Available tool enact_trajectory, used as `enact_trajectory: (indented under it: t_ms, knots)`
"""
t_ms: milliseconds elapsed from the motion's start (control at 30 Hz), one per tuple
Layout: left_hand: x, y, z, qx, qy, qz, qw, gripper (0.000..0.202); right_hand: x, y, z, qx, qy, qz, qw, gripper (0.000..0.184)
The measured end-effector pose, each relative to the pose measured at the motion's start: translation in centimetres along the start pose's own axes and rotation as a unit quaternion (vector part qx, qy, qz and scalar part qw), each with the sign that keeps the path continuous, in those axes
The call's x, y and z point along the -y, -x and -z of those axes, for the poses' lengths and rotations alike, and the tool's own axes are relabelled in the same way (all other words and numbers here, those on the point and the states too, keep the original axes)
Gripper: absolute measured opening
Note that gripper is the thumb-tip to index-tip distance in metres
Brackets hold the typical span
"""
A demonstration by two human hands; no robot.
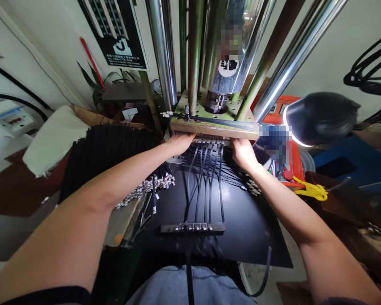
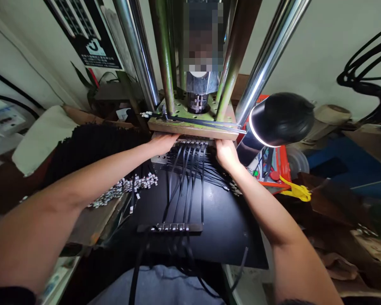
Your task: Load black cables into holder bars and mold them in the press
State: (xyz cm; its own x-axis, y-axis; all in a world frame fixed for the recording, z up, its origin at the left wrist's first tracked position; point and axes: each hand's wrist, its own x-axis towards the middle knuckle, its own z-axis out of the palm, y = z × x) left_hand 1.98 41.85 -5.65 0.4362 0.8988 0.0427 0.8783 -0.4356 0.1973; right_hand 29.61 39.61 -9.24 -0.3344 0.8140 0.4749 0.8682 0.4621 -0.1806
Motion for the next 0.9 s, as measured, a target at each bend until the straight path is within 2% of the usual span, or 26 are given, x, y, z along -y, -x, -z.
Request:
enact_trajectory:
  t_ms: [67, 100, 200, 233, 300, 400, 500, 533, 567, 600, 633, 667, 700, 733, 767, 800, 833, 900]
  knots:
    - [-0.4, 2.3, -0.2, 0.028, 0.017, -0.048, 0.998, 0.049, 0.3, 4.1, 1.5, 0.019, -0.026, -0.016, 0.999, 0.035]
    - [-0.8, 3.4, -0.4, 0.043, 0.028, -0.072, 0.996, 0.046, 0.5, 6.2, 2.6, 0.050, -0.055, -0.024, 0.997, 0.031]
    - [-3.0, 6.2, -0.8, 0.091, 0.049, -0.129, 0.986, 0.031, 1.9, 11.7, 5.9, 0.197, -0.151, -0.040, 0.968, 0.019]
    - [-4.1, 6.9, -1.0, 0.105, 0.053, -0.140, 0.983, 0.026, 2.5, 13.0, 6.7, 0.227, -0.163, -0.037, 0.959, 0.016]
    - [-6.4, 7.8, -1.7, 0.121, 0.056, -0.156, 0.979, 0.021, 3.6, 14.4, 7.5, 0.222, -0.165, -0.012, 0.961, 0.019]
    - [-9.7, 8.4, -2.9, 0.116, 0.071, -0.160, 0.978, 0.024, 4.1, 14.9, 7.5, 0.174, -0.210, 0.021, 0.962, 0.041]
    - [-11.6, 8.9, -3.4, 0.112, 0.101, -0.129, 0.980, 0.027, 3.5, 14.9, 7.2, 0.150, -0.244, -0.037, 0.957, 0.049]
    - [-11.9, 9.1, -3.4, 0.121, 0.108, -0.119, 0.979, 0.028, 3.5, 14.9, 7.1, 0.146, -0.243, -0.052, 0.957, 0.053]
    - [-12.2, 9.4, -3.3, 0.148, 0.130, -0.108, 0.974, 0.039, 3.7, 14.9, 7.0, 0.150, -0.241, -0.051, 0.958, 0.057]
    - [-12.5, 9.8, -3.2, 0.195, 0.177, -0.094, 0.960, 0.054, 4.2, 14.8, 6.8, 0.159, -0.236, -0.033, 0.958, 0.059]
    - [-12.8, 10.1, -3.1, 0.257, 0.249, -0.075, 0.931, 0.066, 4.9, 14.6, 6.5, 0.177, -0.230, -0.003, 0.957, 0.058]
    - [-13.2, 10.4, -2.9, 0.324, 0.337, -0.054, 0.882, 0.071, 5.7, 14.1, 6.3, 0.197, -0.221, 0.031, 0.955, 0.054]
    - [-13.6, 10.6, -2.7, 0.381, 0.424, -0.036, 0.821, 0.070, 6.4, 13.4, 6.0, 0.199, -0.208, 0.053, 0.956, 0.048]
    - [-13.9, 10.7, -2.4, 0.418, 0.492, -0.025, 0.763, 0.062, 6.9, 12.5, 5.9, 0.181, -0.191, 0.058, 0.963, 0.043]
    - [-14.0, 10.6, -2.0, 0.432, 0.528, -0.025, 0.731, 0.052, 7.0, 11.4, 5.8, 0.146, -0.171, 0.047, 0.973, 0.041]
    - [-13.8, 10.4, -1.4, 0.421, 0.523, -0.035, 0.740, 0.043, 6.7, 10.2, 5.9, 0.108, -0.149, 0.026, 0.983, 0.041]
    - [-13.3, 10.0, -0.7, 0.389, 0.484, -0.047, 0.782, 0.038, 6.0, 9.1, 6.0, 0.078, -0.123, 0.000, 0.989, 0.043]
    - [-11.5, 9.2, 0.8, 0.266, 0.327, -0.052, 0.905, 0.042, 3.8, 7.6, 6.3, 0.073, -0.069, -0.039, 0.994, 0.045]
